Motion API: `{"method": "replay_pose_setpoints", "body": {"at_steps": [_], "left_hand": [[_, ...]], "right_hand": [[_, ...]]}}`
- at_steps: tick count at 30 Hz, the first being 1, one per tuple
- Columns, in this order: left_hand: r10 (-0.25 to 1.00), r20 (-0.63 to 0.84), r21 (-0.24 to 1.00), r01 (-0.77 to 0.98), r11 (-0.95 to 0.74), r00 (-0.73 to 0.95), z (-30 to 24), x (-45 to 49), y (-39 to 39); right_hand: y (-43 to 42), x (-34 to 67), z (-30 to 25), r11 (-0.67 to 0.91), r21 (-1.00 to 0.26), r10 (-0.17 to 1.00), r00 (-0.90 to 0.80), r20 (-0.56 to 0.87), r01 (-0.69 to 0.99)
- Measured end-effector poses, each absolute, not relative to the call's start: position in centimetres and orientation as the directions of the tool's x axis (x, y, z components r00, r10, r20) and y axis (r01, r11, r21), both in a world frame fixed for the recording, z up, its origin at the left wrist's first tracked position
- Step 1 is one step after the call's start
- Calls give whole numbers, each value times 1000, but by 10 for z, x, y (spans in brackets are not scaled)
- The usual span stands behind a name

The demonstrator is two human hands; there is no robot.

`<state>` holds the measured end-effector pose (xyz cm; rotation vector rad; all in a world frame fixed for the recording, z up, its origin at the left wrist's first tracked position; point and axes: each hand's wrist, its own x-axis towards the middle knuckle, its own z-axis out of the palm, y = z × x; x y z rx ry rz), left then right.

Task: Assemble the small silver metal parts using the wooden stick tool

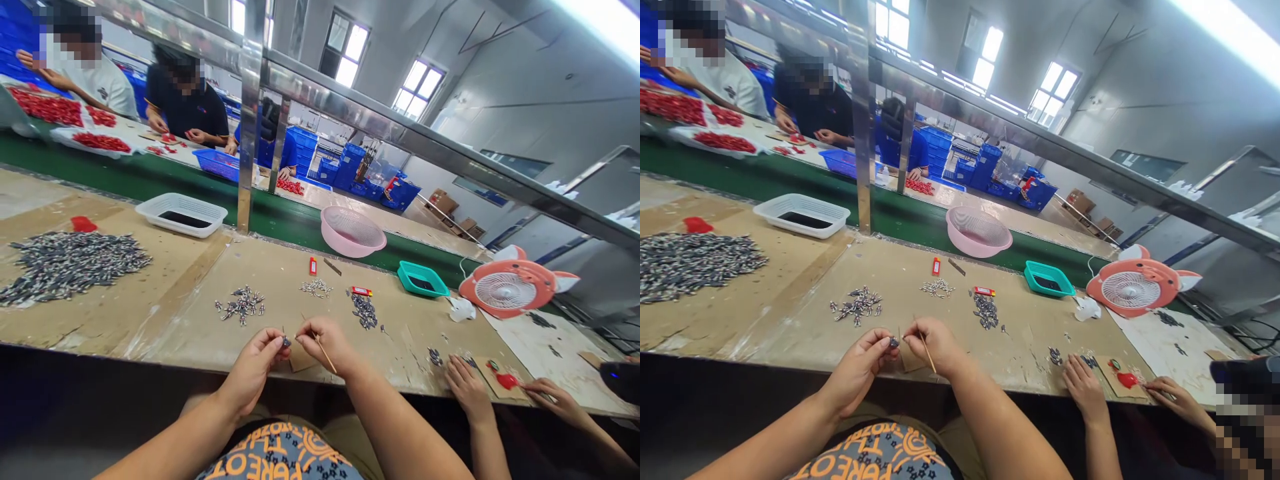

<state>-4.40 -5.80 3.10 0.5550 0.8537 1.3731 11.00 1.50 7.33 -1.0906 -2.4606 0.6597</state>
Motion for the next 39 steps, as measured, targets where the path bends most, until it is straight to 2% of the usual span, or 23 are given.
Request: {"method": "replay_pose_setpoints", "body": {"at_steps": [3, 12, 24, 31, 35, 39], "left_hand": [[984, -176, 795, -593, 126, -27, 31, -42, -59], [992, -124, 860, -500, 101, -13, 27, -38, -64], [997, -23, 953, -303, 1, -68, 29, -35, -70], [996, -32, 904, -428, -6, -82, 32, -28, -75], [997, 12, 905, -423, -41, -70, 35, -27, -79], [998, 6, 908, -418, -35, -70, 37, -27, -79]], "right_hand": [[1, 111, 67, 565, -641, 784, -580, 220, 520], [-6, 111, 64, 629, -580, 748, -606, 270, 517], [-15, 112, 71, 575, -620, 778, -591, 212, 535], [-20, 122, 79, 526, -720, 788, -578, 211, 453], [-20, 137, 81, 512, -738, 824, -493, 278, 439], [-22, 147, 75, 492, -753, 839, -468, 276, 438]]}}
